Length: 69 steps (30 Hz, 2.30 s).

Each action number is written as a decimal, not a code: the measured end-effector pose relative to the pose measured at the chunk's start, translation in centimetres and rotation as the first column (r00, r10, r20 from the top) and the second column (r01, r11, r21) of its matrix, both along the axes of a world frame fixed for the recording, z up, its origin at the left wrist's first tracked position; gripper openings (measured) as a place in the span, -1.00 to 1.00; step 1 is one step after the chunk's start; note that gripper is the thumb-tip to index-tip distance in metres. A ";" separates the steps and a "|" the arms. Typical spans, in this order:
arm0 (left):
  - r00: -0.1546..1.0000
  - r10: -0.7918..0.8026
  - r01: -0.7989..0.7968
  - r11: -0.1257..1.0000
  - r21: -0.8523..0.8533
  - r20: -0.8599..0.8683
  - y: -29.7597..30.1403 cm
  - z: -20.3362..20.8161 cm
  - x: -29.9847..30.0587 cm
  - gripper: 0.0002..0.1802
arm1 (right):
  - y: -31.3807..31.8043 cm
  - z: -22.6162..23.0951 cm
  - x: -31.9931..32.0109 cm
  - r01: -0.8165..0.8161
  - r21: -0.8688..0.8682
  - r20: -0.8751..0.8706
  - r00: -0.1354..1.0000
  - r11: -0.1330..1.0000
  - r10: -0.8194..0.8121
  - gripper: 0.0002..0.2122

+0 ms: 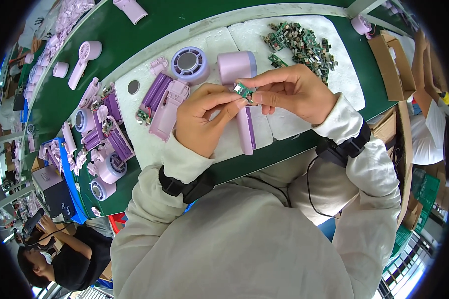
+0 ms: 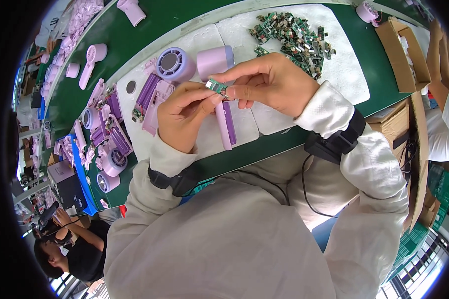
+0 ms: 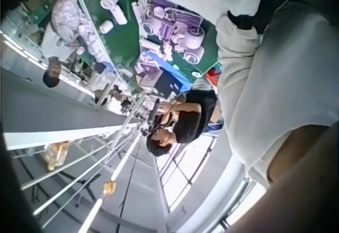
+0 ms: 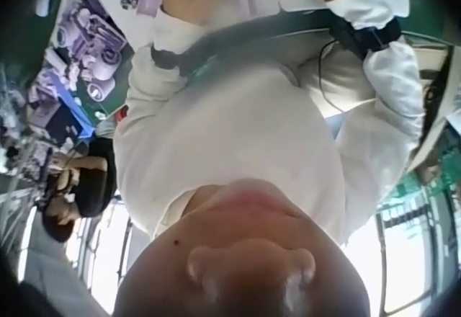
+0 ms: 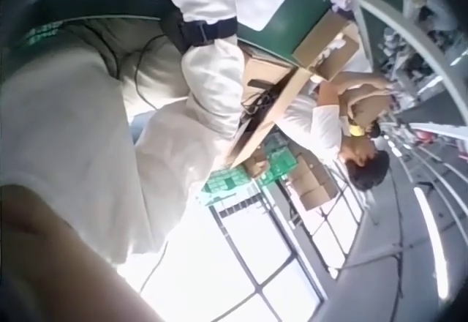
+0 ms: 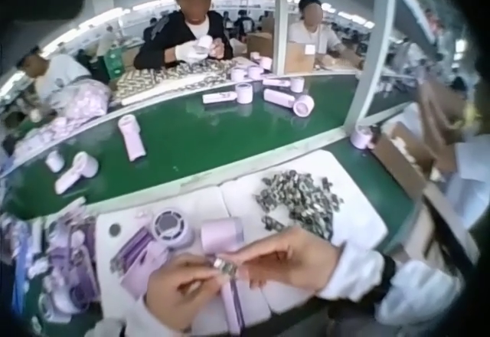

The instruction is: Assembling small electronic components and PCBs into handheld fan housings.

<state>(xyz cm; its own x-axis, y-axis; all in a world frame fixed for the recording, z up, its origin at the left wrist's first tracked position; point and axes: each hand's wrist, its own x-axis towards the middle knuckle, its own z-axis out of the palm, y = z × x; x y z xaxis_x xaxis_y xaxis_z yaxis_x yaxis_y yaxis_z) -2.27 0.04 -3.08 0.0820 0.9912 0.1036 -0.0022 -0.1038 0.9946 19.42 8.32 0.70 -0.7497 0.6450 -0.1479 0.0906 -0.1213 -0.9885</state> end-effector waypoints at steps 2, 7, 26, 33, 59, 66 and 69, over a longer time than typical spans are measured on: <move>1.000 0.009 -0.008 1.000 0.014 -0.022 0.2 0.1 0.0 -0.76 | 0.1 0.3 0.1 0.001 0.007 0.001 1.000 1.000 -0.001 -0.69; 0.999 -0.046 0.045 0.998 0.038 0.019 0.6 0.5 0.4 -0.74 | -0.5 0.7 0.0 0.056 0.107 0.034 0.998 0.993 -0.060 -0.68; 0.989 0.110 -0.100 0.990 -0.098 0.102 0.6 1.5 0.0 -0.74 | -1.2 0.2 0.3 0.048 -0.010 0.123 0.991 0.999 -0.047 -0.80; 0.990 0.096 -0.084 0.989 -0.121 0.103 0.6 1.5 0.2 -0.75 | -2.3 0.0 -0.5 0.170 0.060 0.000 0.985 0.984 -0.170 -0.89; 0.992 -0.028 0.036 0.997 -0.062 0.124 0.2 1.4 0.6 -0.73 | -3.7 -0.1 -1.8 0.363 0.637 0.004 0.880 0.680 -0.474 -0.86; 0.988 -0.002 0.012 0.998 -0.060 0.153 -0.2 1.6 0.9 -0.73 | -3.9 -0.2 -1.9 0.384 0.614 0.002 0.873 0.690 -0.488 -0.87; 0.987 -0.009 0.019 0.998 -0.061 0.161 -0.2 1.6 0.8 -0.72 | -3.9 0.0 -1.8 0.400 0.581 0.017 0.865 0.709 -0.502 -0.88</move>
